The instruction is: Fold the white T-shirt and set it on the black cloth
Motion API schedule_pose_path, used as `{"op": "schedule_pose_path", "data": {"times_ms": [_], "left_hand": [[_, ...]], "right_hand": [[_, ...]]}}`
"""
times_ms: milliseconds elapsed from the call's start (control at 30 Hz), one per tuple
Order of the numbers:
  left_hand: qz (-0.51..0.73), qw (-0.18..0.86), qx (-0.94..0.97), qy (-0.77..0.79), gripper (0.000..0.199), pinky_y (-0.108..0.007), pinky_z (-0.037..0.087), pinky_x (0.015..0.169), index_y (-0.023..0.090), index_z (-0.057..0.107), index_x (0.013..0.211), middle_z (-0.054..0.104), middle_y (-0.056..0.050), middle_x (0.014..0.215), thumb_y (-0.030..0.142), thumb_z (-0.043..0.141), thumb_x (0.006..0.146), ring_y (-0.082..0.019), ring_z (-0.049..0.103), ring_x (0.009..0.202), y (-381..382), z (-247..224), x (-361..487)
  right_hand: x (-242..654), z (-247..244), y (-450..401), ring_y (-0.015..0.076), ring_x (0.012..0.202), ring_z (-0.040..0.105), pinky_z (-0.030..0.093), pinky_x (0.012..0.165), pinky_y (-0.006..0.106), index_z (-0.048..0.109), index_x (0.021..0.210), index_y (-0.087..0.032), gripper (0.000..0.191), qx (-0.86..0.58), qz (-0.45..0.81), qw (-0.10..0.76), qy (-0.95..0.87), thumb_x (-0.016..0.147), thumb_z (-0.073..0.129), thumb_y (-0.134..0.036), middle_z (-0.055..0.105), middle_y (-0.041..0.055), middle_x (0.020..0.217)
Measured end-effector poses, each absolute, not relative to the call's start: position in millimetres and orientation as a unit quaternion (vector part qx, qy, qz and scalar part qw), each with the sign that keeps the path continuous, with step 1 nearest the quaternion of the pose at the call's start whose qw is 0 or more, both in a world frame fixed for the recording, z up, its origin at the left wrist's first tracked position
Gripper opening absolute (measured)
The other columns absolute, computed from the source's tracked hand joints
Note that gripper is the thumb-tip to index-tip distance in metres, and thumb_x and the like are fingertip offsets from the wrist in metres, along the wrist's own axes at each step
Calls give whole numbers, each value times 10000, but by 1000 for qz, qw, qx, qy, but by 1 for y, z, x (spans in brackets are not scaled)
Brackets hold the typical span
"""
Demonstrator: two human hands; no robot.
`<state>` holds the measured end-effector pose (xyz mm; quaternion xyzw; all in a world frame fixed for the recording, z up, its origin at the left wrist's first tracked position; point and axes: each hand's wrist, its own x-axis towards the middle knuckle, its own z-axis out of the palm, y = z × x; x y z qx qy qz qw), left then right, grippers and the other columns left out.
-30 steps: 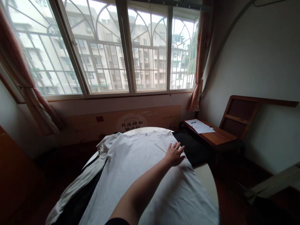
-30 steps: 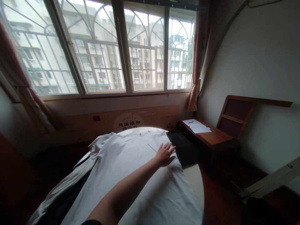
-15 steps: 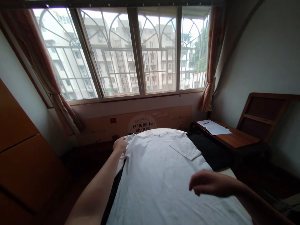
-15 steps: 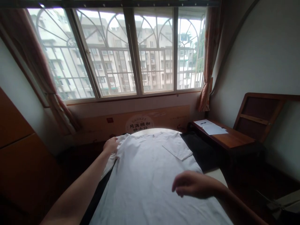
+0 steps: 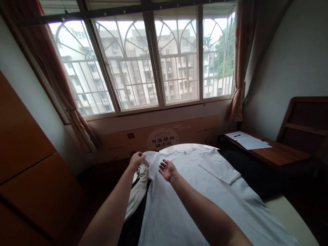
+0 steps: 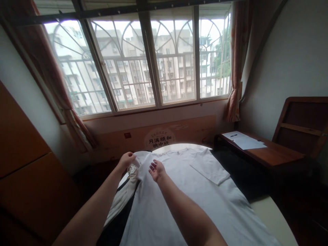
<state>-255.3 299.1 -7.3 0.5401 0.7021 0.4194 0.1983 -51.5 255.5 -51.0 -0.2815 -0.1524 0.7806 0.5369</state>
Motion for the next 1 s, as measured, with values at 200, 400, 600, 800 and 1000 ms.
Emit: {"op": "schedule_pose_path", "data": {"times_ms": [200,400,600,800,1000], "left_hand": [[480,320,454,679,172,-262,537,587,147,646,980,658,5,780,299,671,905,-116,614,610,324,34,-280],[518,370,345,690,306,-311,583,698,150,618,1174,667,-53,1053,379,611,971,-147,656,820,338,39,-304],[495,434,289,695,437,-271,540,598,178,604,835,612,-1,688,500,382,1030,-125,601,576,320,-8,-310],[430,456,310,715,449,-291,552,638,175,611,720,650,-21,658,529,492,968,-180,653,626,297,-32,-313],[408,357,357,761,299,-359,582,779,140,649,1120,682,-47,1056,390,623,957,-196,673,901,293,-37,-309]], "right_hand": [[-79,-75,270,125,748,605,465,689,241,609,1040,-242,137,-305,800,505,-107,964,505,-288,645,18,978],[-83,-92,268,140,904,648,496,768,246,642,1163,-267,232,-257,823,493,-114,956,557,-330,674,42,1138],[-78,-104,265,158,974,666,522,831,281,649,1234,-270,306,-204,841,487,-118,946,578,-347,655,66,1281],[-76,-108,266,149,932,682,520,856,288,670,1178,-254,264,-189,834,510,-91,945,565,-321,693,53,1206],[-73,-108,266,147,1061,667,495,899,271,680,1155,-256,266,-188,823,531,-77,949,529,-332,698,34,1213]]}}
